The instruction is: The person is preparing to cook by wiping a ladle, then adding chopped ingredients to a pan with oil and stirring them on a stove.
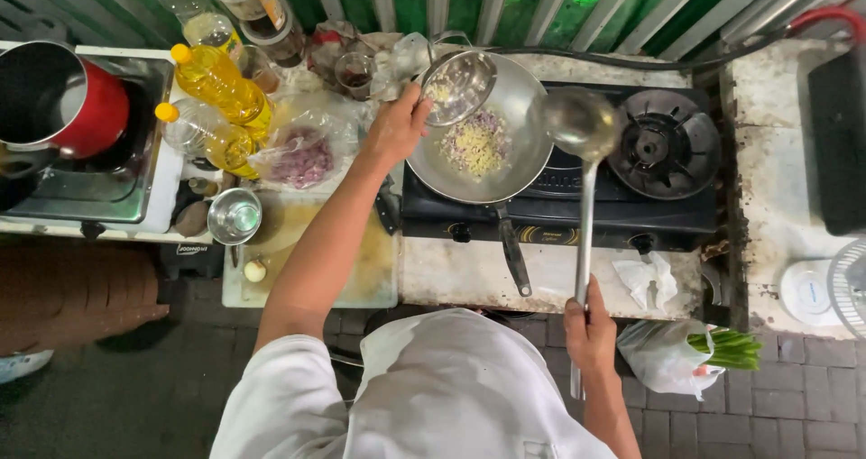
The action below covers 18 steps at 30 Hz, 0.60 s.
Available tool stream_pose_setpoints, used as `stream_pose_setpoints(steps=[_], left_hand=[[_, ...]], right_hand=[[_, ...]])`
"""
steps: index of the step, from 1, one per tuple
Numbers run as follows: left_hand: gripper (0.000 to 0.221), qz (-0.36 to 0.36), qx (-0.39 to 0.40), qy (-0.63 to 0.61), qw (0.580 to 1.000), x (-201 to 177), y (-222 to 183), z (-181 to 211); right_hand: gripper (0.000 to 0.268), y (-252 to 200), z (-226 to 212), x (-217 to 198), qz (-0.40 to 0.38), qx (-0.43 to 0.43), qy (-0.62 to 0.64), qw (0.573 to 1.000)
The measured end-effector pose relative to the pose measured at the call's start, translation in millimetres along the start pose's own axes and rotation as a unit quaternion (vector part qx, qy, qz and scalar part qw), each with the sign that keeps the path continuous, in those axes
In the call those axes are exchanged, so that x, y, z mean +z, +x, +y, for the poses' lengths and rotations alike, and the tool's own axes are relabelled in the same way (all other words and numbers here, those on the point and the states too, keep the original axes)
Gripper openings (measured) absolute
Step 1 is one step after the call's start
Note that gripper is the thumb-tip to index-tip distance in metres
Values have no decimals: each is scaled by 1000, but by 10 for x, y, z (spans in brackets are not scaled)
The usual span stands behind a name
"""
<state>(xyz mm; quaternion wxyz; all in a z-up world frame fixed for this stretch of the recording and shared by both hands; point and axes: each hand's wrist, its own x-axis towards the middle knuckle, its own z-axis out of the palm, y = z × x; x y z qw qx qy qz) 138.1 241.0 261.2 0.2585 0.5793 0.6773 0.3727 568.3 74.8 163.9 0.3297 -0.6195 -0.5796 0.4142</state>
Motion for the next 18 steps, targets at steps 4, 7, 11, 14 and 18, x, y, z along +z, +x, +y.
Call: stream_pose_setpoints(steps=[4,7,11,14,18], left_hand=[[24,-27,-22,-68,997,114,75,259],[26,30,-20,7,999,127,31,226],[16,136,263,203,933,343,118,-423],[21,272,339,368,822,219,318,-480],[24,217,368,397,812,359,260,-443]], right_hand=[[53,104,-368,155,-10,-80,-147,986],[54,-4,-327,196,15,-47,-148,988],[51,-281,383,52,120,-55,-92,987],[52,-385,665,-35,157,-36,-35,986],[51,-769,915,-138,220,60,24,973]])
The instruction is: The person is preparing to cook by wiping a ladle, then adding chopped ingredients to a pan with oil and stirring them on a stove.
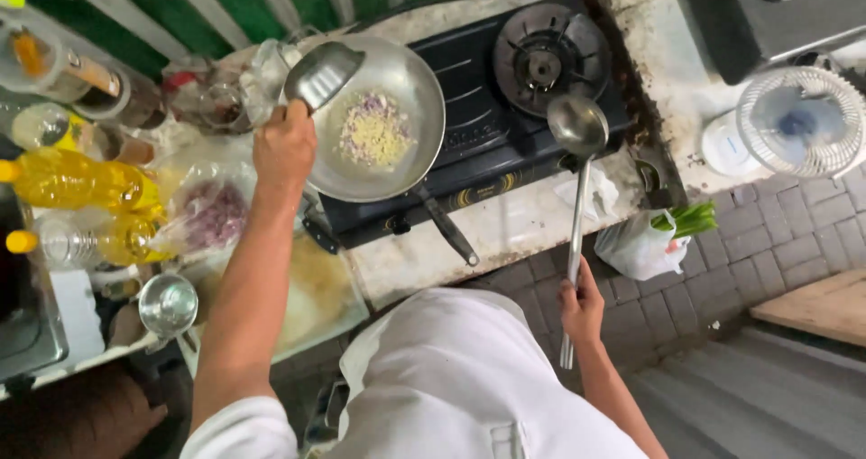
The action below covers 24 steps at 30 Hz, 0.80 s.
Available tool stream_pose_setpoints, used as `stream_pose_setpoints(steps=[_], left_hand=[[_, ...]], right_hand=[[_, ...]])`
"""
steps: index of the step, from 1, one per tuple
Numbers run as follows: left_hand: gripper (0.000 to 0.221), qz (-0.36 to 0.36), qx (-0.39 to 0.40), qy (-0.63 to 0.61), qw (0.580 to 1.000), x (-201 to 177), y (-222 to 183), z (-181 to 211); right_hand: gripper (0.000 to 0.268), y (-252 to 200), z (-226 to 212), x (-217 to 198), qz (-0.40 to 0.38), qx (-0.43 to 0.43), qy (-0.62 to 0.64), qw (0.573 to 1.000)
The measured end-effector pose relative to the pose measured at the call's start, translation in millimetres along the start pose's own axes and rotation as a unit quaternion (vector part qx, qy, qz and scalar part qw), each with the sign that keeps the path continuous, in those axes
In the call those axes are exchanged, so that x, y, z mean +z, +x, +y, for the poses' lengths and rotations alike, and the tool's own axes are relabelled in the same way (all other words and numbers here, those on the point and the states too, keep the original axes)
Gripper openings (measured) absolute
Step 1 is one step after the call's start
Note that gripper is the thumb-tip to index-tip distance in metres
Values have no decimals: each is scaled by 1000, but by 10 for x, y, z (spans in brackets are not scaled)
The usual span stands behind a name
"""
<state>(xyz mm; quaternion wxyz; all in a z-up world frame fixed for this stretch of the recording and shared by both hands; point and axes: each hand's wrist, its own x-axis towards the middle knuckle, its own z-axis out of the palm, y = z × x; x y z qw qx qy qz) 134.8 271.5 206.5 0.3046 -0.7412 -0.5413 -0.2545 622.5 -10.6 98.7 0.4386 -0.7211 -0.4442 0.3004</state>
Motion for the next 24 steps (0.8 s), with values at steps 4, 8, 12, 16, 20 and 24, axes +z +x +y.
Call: stream_pose_setpoints(steps=[4,8,12,16,20,24], left_hand=[[27,14,-13,-32,999,278,-71,-134],[34,32,-54,-43,997,-79,35,-9],[10,-51,-74,-115,989,410,-175,88],[21,-33,-115,-144,982,126,-314,221],[23,134,-72,-134,979,-289,149,220],[25,25,-120,-187,975,134,-162,223]], right_hand=[[51,-3,76,26,55,96,86,990],[54,-164,-104,-37,74,109,120,984],[60,-28,-649,44,56,200,127,970],[59,-150,-536,-129,61,201,81,974],[57,-41,-325,-8,51,154,138,977],[62,-66,-271,41,26,171,133,976]])
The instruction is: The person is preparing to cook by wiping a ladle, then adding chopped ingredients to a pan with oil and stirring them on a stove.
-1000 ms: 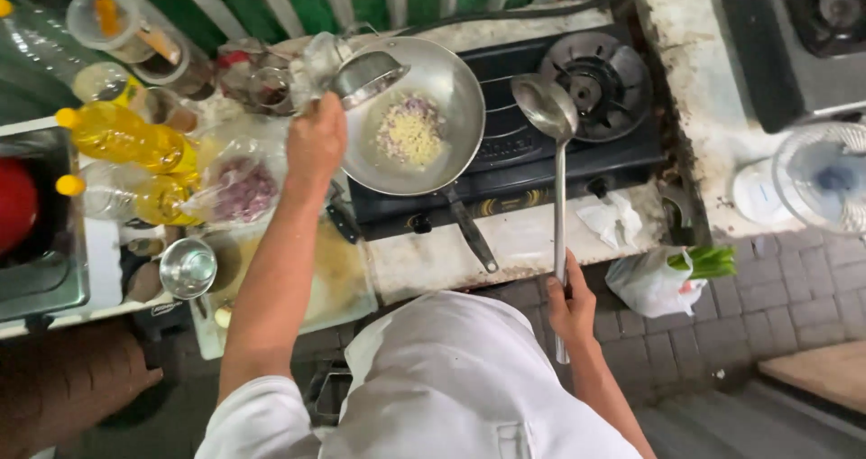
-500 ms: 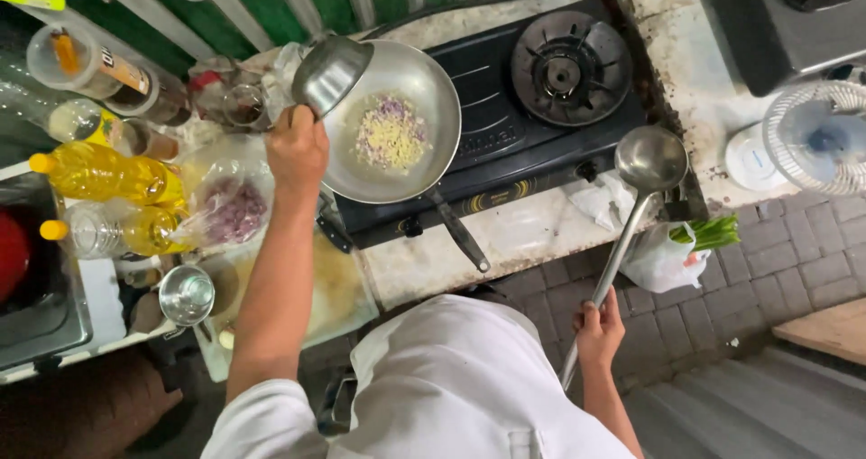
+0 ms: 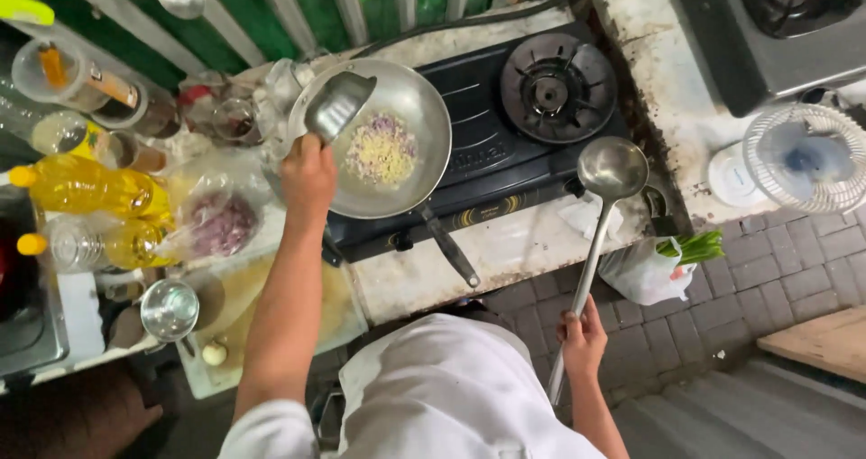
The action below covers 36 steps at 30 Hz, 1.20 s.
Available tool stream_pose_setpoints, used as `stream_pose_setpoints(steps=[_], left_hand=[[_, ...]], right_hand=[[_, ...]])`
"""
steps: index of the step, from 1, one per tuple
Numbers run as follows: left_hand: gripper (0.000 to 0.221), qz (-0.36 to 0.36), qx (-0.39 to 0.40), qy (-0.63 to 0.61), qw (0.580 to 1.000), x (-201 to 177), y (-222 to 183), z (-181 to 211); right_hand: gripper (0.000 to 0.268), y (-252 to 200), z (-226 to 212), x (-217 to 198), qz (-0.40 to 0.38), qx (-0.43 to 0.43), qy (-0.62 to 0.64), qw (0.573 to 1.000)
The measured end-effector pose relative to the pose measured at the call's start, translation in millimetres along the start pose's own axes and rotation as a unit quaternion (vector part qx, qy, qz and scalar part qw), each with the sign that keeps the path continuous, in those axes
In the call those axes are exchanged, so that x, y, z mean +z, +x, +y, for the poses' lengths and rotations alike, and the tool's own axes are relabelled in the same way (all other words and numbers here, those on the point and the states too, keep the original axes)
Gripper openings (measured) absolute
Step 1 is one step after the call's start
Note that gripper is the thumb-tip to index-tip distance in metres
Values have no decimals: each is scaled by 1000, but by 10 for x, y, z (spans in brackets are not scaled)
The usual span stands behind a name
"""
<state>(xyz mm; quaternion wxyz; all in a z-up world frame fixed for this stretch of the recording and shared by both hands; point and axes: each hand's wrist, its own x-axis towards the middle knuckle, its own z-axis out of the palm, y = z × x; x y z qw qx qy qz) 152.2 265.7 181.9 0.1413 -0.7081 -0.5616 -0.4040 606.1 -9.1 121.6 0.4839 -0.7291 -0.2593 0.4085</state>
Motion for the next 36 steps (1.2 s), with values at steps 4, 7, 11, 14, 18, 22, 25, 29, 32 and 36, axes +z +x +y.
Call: stream_pose_setpoints(steps=[4,7,11,14,18,22,25,29,32,36], left_hand=[[9,-37,-37,-11,999,59,-168,-59],[31,118,7,-2,993,-414,270,255],[32,149,37,-64,986,-253,293,188],[42,-56,-107,-89,989,32,-299,-38],[8,83,-375,-405,830,-33,-307,-90],[24,115,-572,-456,672,-393,-510,-180],[25,87,-623,-434,644,-516,-733,-240],[24,97,-633,-418,644,-635,-856,-177],[21,92,-627,-406,658,-872,-818,-5],[17,115,-614,-349,699,-1338,-553,589]], right_hand=[[60,-96,-210,23,-3,34,-31,999],[58,35,82,-68,-16,-18,-17,1000],[60,115,-5,77,-16,-12,-47,999],[59,52,109,-89,-42,-24,-27,998],[30,28,444,-212,-62,6,-27,998],[21,23,608,-324,-7,6,33,999],[33,403,288,-152,52,-51,28,997],[53,1280,-244,-178,74,-152,-84,982],[57,2085,-487,-334,116,-216,-228,942],[63,3098,-712,-644,3,-258,-391,883]])
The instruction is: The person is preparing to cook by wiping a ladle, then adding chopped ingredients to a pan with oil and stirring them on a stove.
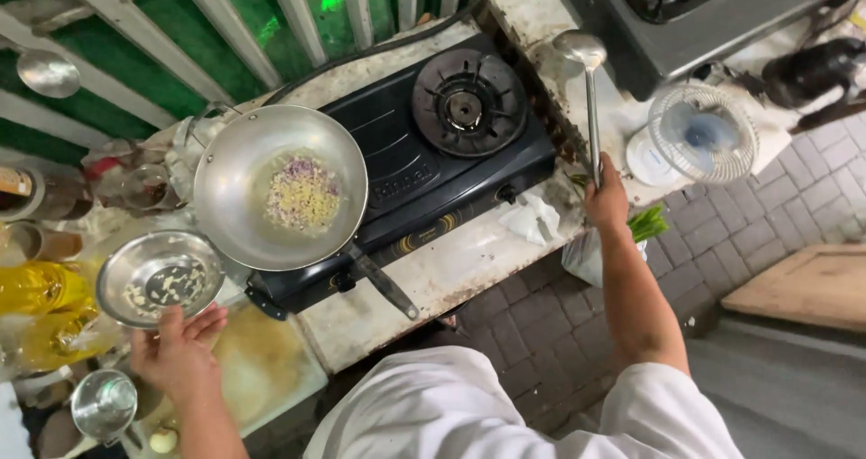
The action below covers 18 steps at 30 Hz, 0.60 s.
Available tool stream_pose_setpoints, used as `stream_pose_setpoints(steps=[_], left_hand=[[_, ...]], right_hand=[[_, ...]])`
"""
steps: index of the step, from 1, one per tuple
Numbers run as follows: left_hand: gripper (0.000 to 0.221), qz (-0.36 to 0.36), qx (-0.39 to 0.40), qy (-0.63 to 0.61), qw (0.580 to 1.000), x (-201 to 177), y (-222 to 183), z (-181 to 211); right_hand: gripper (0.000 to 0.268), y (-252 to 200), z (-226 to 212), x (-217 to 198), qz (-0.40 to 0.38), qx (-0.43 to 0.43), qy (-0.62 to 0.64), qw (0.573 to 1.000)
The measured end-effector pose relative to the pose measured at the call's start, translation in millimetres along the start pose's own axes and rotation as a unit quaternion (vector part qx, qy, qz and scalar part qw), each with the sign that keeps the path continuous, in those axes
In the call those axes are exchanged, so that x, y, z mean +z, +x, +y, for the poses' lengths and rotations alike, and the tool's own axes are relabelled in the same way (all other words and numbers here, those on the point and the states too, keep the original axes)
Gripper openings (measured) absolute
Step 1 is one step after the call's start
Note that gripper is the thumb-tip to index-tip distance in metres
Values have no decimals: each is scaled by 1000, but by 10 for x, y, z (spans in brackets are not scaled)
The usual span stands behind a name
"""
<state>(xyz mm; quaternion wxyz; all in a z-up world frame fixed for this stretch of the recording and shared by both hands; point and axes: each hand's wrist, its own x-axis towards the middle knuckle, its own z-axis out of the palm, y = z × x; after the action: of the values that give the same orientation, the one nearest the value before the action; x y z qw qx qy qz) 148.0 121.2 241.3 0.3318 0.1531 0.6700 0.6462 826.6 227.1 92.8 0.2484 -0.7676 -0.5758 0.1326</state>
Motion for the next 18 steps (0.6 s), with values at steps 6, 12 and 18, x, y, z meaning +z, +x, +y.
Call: stream_pose_setpoints(steps=[6,12,18], left_hand=[[23,54,10,-64,996,-241,-387,-110],[20,44,17,-129,991,39,-740,-20],[40,-41,4,-68,997,526,-831,261]], right_hand=[[63,797,303,-164,-73,-20,-58,995],[62,978,667,6,-43,-79,-75,993],[63,919,570,105,138,-147,-182,962]])
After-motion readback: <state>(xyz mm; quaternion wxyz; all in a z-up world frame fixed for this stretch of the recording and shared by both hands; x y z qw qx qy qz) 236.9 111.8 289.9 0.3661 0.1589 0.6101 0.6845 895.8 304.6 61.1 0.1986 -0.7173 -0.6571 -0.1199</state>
